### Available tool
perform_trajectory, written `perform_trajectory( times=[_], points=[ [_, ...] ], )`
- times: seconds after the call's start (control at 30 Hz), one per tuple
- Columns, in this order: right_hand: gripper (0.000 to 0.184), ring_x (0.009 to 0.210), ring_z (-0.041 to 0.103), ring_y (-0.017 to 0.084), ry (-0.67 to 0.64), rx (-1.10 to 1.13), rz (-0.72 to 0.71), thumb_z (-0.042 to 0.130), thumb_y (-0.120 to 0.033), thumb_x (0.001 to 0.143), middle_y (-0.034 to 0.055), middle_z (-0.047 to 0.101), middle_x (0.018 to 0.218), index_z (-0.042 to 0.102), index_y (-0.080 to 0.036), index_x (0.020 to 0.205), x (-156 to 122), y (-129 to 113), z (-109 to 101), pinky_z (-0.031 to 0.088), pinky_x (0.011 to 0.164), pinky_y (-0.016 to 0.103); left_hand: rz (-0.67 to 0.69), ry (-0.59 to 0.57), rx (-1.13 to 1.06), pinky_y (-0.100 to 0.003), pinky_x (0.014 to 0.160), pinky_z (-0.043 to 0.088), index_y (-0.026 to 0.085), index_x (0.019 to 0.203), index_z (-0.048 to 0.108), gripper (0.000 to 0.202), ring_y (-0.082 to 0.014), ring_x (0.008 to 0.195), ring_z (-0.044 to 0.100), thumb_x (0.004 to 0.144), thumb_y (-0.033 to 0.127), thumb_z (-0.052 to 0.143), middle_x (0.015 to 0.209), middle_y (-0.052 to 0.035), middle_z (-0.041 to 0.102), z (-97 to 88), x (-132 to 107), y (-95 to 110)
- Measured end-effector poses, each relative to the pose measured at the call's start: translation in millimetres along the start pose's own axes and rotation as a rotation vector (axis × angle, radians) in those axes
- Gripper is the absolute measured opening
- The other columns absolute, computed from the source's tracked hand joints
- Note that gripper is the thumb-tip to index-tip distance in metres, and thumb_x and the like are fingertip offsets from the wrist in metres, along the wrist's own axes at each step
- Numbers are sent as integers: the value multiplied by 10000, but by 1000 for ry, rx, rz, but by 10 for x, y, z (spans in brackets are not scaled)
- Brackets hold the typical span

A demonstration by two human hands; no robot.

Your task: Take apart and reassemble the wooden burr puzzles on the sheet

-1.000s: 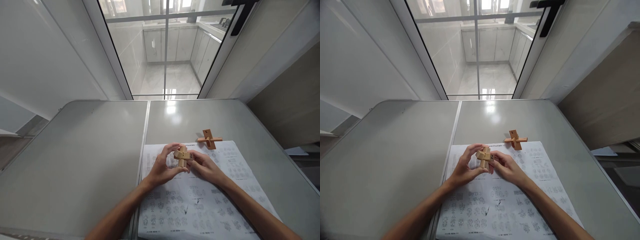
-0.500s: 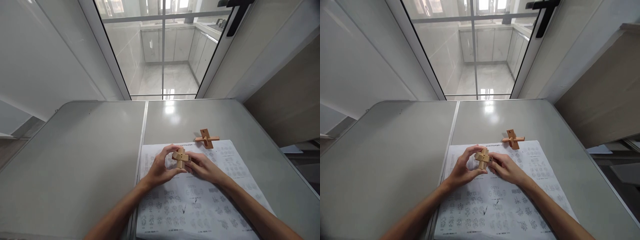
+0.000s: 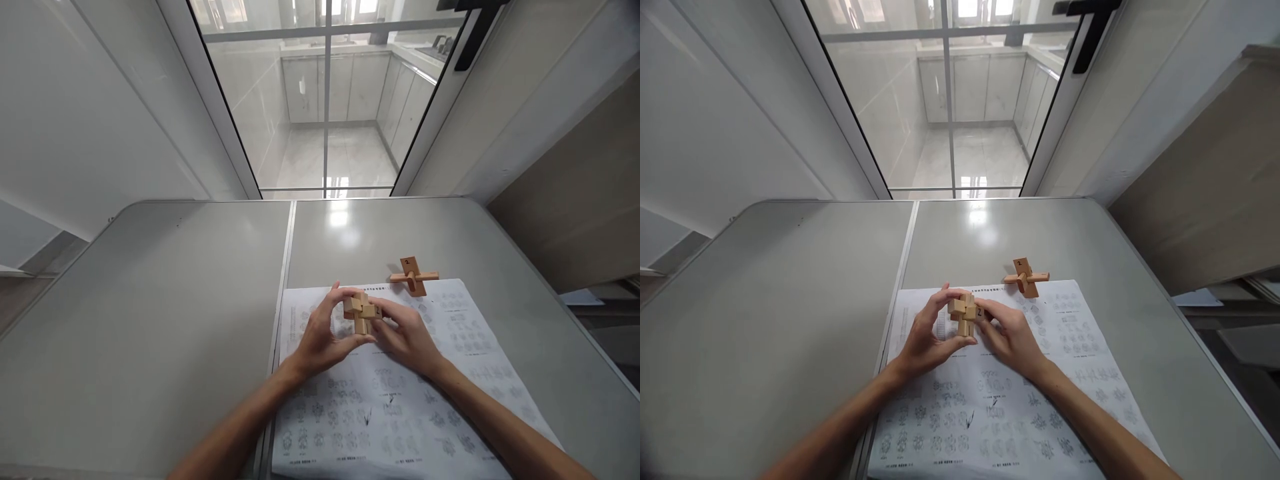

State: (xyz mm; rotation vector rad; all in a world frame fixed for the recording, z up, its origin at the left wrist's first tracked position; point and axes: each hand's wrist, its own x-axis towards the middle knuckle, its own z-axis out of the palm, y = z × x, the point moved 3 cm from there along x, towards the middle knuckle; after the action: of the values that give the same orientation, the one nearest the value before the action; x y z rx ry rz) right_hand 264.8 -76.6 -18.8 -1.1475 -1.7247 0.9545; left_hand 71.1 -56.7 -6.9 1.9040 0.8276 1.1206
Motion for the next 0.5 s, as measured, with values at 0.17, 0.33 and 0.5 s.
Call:
perform_trajectory(
  times=[0.17,0.33,0.5],
  points=[
    [264,791,700,240,116,-8,25,567,-439,1094,101,773,1011,702,-232,1187,-52,65,57,570,620,338,-89,107,-69,-524,1180,562,263,1456,528,797,-314,1334,689,801,415,956,1386,-124,696,22,-54,-75],
    [246,766,687,226,54,42,35,564,-411,1091,89,772,981,699,-226,1181,-33,62,61,544,586,315,-110,105,-90,-504,1172,566,257,1426,548,787,-286,1263,722,778,397,973,1348,-109,710,11,-44,-70],
    [265,705,626,199,31,41,49,553,-418,1090,60,733,887,704,-212,1163,-23,70,45,502,574,301,-129,84,-86,-509,1201,543,252,1413,562,773,-283,1277,710,773,372,977,1359,-106,705,1,-28,-66]
  ],
)
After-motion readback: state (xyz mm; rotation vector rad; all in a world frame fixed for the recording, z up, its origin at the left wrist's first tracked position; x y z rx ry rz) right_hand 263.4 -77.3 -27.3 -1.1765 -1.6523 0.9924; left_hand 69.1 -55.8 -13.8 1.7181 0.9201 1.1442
